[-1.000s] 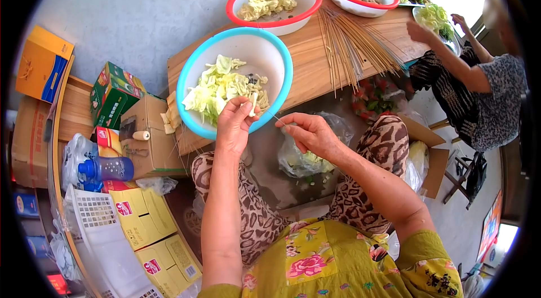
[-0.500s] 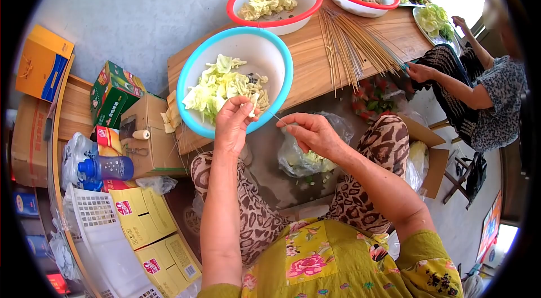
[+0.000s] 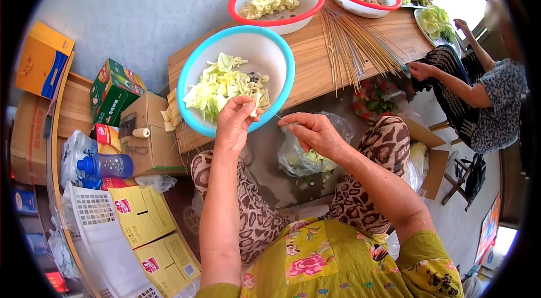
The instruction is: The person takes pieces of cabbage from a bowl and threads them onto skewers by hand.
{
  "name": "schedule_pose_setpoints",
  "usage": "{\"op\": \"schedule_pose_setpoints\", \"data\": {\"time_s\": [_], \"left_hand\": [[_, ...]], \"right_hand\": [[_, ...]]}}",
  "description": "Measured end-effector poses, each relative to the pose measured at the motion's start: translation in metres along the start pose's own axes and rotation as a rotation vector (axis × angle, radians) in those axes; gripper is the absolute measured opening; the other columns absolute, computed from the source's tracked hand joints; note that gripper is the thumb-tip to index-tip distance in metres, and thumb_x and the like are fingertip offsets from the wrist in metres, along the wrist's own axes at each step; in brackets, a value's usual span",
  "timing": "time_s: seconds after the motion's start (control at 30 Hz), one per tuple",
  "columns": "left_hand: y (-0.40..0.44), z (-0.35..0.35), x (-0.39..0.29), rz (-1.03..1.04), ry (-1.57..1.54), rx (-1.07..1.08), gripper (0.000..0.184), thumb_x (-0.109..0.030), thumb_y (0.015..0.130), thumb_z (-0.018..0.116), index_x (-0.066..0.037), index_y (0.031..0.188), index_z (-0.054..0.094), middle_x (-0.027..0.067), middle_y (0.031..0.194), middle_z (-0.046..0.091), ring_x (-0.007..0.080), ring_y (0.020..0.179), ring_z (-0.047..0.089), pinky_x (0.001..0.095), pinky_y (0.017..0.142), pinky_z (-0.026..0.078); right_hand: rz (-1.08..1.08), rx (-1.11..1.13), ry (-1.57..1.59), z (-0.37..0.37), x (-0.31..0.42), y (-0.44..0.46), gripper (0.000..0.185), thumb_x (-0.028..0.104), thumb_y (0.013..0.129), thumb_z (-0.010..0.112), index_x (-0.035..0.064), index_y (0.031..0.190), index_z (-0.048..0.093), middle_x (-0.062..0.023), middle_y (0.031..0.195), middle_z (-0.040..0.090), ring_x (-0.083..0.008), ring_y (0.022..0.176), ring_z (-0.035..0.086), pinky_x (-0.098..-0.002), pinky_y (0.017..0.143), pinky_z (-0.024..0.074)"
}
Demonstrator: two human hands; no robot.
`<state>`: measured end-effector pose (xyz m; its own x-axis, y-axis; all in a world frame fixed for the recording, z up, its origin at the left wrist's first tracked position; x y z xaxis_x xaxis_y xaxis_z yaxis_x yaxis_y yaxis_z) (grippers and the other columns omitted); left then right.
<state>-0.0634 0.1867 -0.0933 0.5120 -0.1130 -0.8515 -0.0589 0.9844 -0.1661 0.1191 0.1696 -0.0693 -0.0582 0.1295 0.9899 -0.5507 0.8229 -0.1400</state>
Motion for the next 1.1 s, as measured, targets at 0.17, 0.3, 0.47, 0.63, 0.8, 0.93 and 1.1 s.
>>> {"op": "schedule_pose_setpoints", "data": {"time_s": [0.17,0.3,0.47,0.63,0.8,0.93,1.1], "left_hand": [[0.001,0.0,0.001,-0.019,0.007,0.033,0.015,-0.005,0.084,0.064,-0.006,0.097,0.057,0.0046,0.084,0.061,0.015,0.074,0.063,0.0249,0.062,0.054],[-0.001,0.001,0.0,-0.035,0.033,0.037,0.015,-0.005,0.084,0.064,-0.007,0.097,0.057,0.0042,0.084,0.061,0.0149,0.075,0.062,0.025,0.062,0.054],[-0.002,0.0,0.003,-0.019,-0.063,-0.002,0.015,-0.005,0.083,0.065,-0.005,0.096,0.057,0.0046,0.085,0.061,0.0151,0.074,0.062,0.0253,0.062,0.051],[0.001,-0.007,0.0,0.015,-0.083,-0.028,0.014,-0.004,0.084,0.064,-0.005,0.096,0.057,0.0044,0.085,0.061,0.0153,0.075,0.062,0.0255,0.063,0.053],[-0.001,-0.004,0.0,0.005,-0.062,-0.027,0.013,-0.003,0.085,0.063,-0.006,0.097,0.058,0.004,0.085,0.06,0.0159,0.075,0.062,0.0259,0.063,0.054],[-0.001,-0.004,0.001,0.001,-0.053,-0.027,0.014,-0.003,0.085,0.063,-0.006,0.097,0.058,0.004,0.086,0.06,0.0159,0.075,0.062,0.0258,0.063,0.054],[-0.001,-0.004,0.003,-0.009,-0.049,-0.028,0.014,-0.003,0.084,0.063,-0.006,0.097,0.058,0.0043,0.086,0.06,0.016,0.075,0.062,0.026,0.063,0.054]], "right_hand": [[0.002,-0.009,0.017,0.0,-0.002,0.0,0.022,0.012,0.093,0.05,0.0026,0.109,0.063,0.004,0.051,0.044,-0.0029,0.043,0.041,-0.0207,0.042,0.0354],[-0.008,-0.01,0.007,0.0,0.0,0.001,0.022,0.011,0.093,0.05,0.0025,0.109,0.063,0.004,0.051,0.044,-0.0029,0.043,0.04,-0.0207,0.042,0.0355],[-0.016,-0.007,-0.011,0.001,0.003,0.001,0.022,0.011,0.093,0.05,0.0025,0.109,0.063,0.004,0.051,0.043,-0.0029,0.043,0.04,-0.0206,0.043,0.0353],[-0.015,-0.025,-0.027,0.0,0.005,0.0,0.022,0.012,0.093,0.051,0.0025,0.108,0.063,0.0039,0.051,0.044,-0.0031,0.043,0.041,-0.0208,0.043,0.0352],[-0.014,-0.024,-0.026,0.0,0.005,0.0,0.022,0.011,0.093,0.051,0.0026,0.108,0.063,0.0038,0.05,0.044,-0.0033,0.043,0.041,-0.0209,0.042,0.0349],[-0.019,-0.014,-0.036,0.0,0.005,0.0,0.022,0.011,0.093,0.051,0.0026,0.108,0.063,0.0035,0.05,0.044,-0.0034,0.043,0.041,-0.021,0.042,0.0347],[-0.022,-0.011,-0.048,0.001,0.004,0.0,0.022,0.012,0.093,0.051,0.0026,0.108,0.063,0.0035,0.05,0.044,-0.0033,0.043,0.04,-0.0208,0.042,0.0346]]}}
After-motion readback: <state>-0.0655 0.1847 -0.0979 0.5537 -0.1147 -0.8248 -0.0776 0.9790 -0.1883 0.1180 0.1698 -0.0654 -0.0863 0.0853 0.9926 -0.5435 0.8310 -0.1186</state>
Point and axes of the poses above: each hand's wrist, its own y-axis towards the middle knuckle, its own z-axis out of the palm, x = y × z, the point moved 8 cm from there along y, towards the middle knuckle
